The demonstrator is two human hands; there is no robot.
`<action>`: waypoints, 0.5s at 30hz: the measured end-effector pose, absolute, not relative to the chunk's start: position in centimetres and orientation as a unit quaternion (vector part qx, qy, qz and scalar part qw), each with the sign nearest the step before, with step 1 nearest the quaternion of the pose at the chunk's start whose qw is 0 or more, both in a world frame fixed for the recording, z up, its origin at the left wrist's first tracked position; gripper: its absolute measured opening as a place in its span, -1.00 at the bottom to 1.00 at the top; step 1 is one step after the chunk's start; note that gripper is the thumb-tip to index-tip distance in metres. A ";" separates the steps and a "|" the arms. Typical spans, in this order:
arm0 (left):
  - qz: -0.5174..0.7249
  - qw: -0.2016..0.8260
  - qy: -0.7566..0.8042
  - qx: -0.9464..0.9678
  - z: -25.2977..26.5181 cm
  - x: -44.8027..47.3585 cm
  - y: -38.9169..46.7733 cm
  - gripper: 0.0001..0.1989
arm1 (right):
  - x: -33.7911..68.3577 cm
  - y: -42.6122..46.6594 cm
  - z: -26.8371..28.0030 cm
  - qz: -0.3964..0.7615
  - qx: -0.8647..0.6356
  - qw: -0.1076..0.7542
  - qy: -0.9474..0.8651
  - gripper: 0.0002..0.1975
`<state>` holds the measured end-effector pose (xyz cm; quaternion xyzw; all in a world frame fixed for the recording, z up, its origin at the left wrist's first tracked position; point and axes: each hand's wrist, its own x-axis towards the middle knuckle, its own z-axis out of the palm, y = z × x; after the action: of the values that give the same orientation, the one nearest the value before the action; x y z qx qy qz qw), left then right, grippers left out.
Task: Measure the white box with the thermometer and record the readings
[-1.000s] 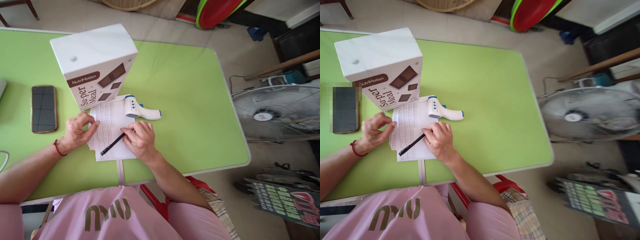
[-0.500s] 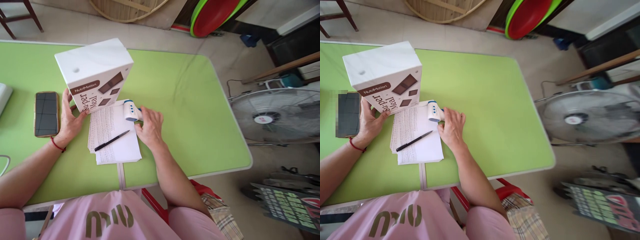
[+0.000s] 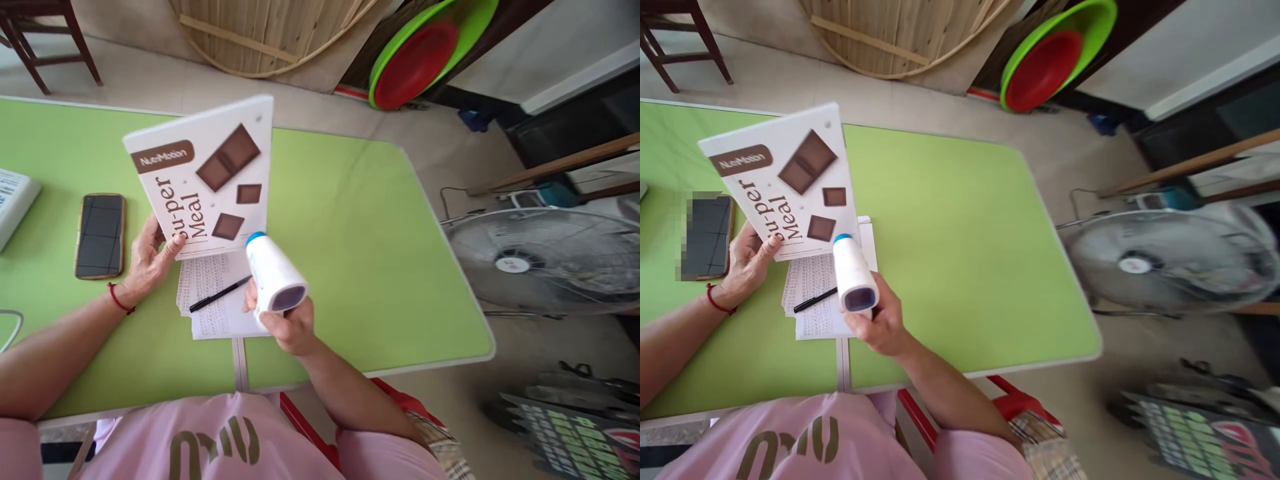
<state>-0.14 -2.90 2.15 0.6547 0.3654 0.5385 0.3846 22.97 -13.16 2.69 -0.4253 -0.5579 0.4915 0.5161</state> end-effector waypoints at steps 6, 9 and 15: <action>0.456 0.359 0.418 0.699 2.2 -0.3 -3.1 -0.52 | 21.3 -13.0 2.3 0.584 -0.438 0.496 -0.470 -0.78; 0.436 0.303 0.431 0.729 1.9 -0.5 -2.9 -0.55 | 21.2 -12.6 2.4 0.586 -0.445 0.497 -0.460 -0.77; 0.418 0.321 0.440 0.727 1.4 -0.6 -2.6 -0.44 | 21.1 -12.4 2.6 0.618 -0.432 0.484 -0.444 -0.69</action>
<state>-0.62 -2.62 1.36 0.7266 0.4404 0.4182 0.3212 21.14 -12.39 2.61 -0.4324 -0.4437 0.6179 0.4841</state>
